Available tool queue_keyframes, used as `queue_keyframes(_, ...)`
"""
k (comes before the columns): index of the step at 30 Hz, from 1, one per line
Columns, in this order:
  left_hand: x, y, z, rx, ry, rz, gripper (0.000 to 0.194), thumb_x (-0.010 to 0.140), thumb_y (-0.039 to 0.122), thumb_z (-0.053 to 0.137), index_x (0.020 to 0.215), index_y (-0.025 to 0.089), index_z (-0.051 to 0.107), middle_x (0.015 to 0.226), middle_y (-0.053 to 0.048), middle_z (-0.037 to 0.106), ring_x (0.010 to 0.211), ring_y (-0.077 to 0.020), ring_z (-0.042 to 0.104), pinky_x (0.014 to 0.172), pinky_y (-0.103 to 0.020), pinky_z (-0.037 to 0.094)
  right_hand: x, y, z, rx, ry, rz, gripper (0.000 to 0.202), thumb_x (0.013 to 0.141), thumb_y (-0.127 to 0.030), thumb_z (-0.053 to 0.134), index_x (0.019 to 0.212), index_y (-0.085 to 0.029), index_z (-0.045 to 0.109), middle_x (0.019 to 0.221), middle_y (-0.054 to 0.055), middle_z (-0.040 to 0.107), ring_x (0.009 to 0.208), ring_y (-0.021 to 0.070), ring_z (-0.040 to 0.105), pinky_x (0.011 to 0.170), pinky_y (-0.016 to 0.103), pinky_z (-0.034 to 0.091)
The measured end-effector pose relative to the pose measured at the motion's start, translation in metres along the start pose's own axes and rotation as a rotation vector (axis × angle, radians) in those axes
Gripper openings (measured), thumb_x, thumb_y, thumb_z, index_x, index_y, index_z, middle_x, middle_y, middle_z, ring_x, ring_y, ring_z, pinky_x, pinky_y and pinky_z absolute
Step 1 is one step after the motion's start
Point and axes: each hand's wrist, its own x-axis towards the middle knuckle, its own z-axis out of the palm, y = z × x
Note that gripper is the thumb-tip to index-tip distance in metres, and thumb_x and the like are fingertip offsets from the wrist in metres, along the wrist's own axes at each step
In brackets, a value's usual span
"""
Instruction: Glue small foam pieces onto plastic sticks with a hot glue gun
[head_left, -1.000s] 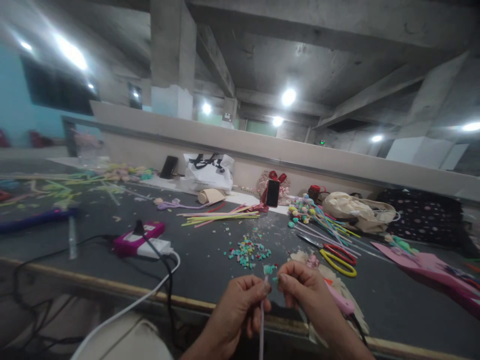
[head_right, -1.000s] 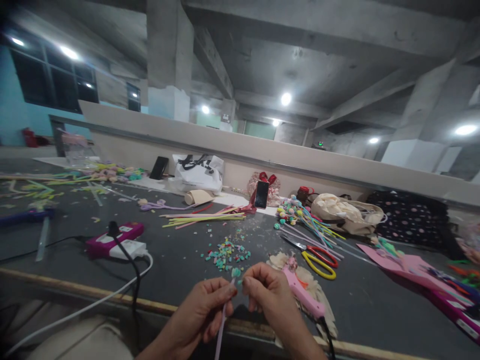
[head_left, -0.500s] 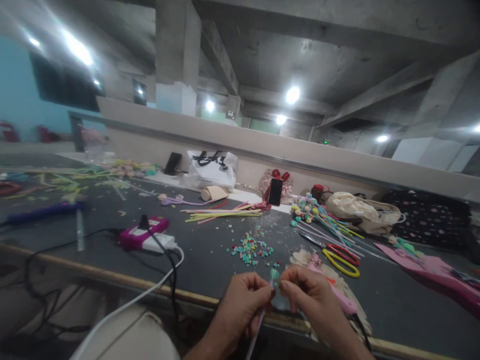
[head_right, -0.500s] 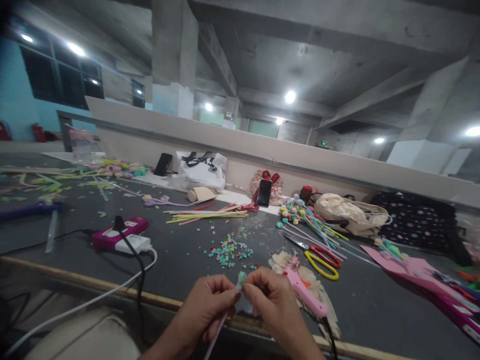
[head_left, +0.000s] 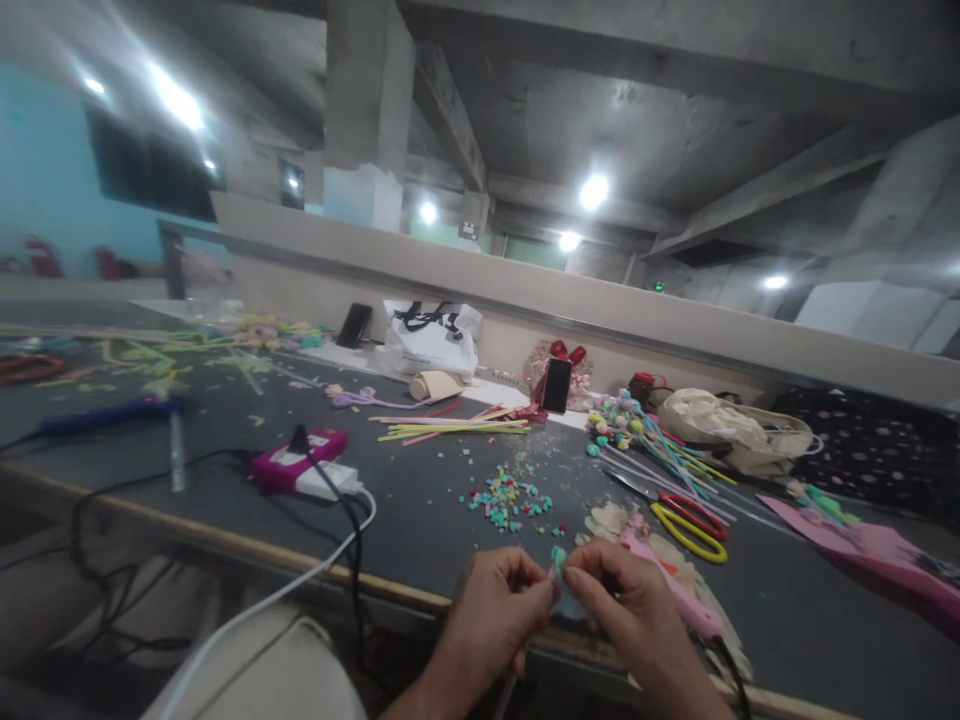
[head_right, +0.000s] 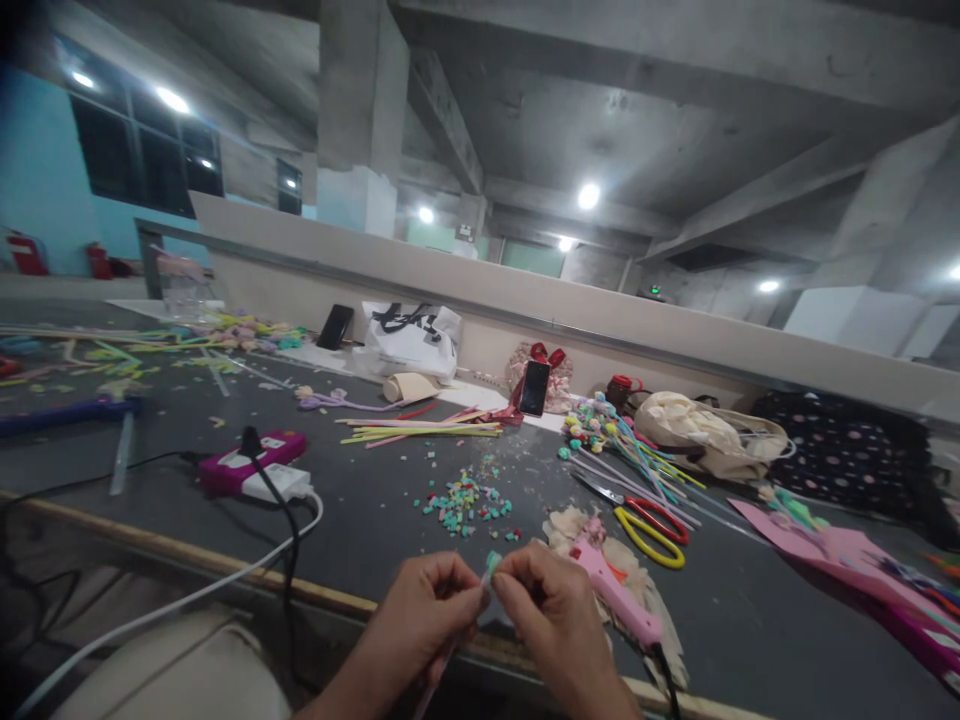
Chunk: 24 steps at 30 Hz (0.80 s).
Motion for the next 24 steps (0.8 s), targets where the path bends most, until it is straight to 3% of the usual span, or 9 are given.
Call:
queue_keyframes(9,-0.004,-0.001,-0.002,0.213,0.059,0.096,0.016,0.060,0.029,0.051,0.055,0.015,0.057,0.042,0.005,0.049,0.031,-0.0070,0.039,0.027,-0.016,0.026,0.000,0.004,0.002,-0.076,0.038,-0.024,0.014,0.073,-0.023,0.049,0.062,-0.017,0.056,0.052,-0.003,0.048,0.049,0.0105,0.043,0.046,0.020,0.031)
queue_keyframes(19,-0.009,0.008,-0.002,0.261,0.088,0.166,0.013,0.057,0.023,0.050,0.050,0.017,0.058,0.040,0.004,0.051,0.040,-0.0095,0.043,0.036,-0.017,0.028,-0.004,0.005,0.006,-0.145,0.086,-0.041,0.016,0.075,-0.024,0.047,0.063,-0.017,0.054,0.054,-0.002,0.049,0.051,0.0109,0.045,0.048,0.020,0.032)
queue_keyframes(24,-0.010,0.006,-0.002,0.291,0.076,0.186,0.016,0.060,0.022,0.047,0.056,0.015,0.060,0.046,0.005,0.051,0.042,-0.0082,0.043,0.038,-0.016,0.029,-0.005,0.005,0.009,-0.134,0.143,-0.042,0.016,0.075,-0.025,0.047,0.064,-0.017,0.055,0.055,-0.002,0.050,0.051,0.0107,0.046,0.047,0.020,0.033)
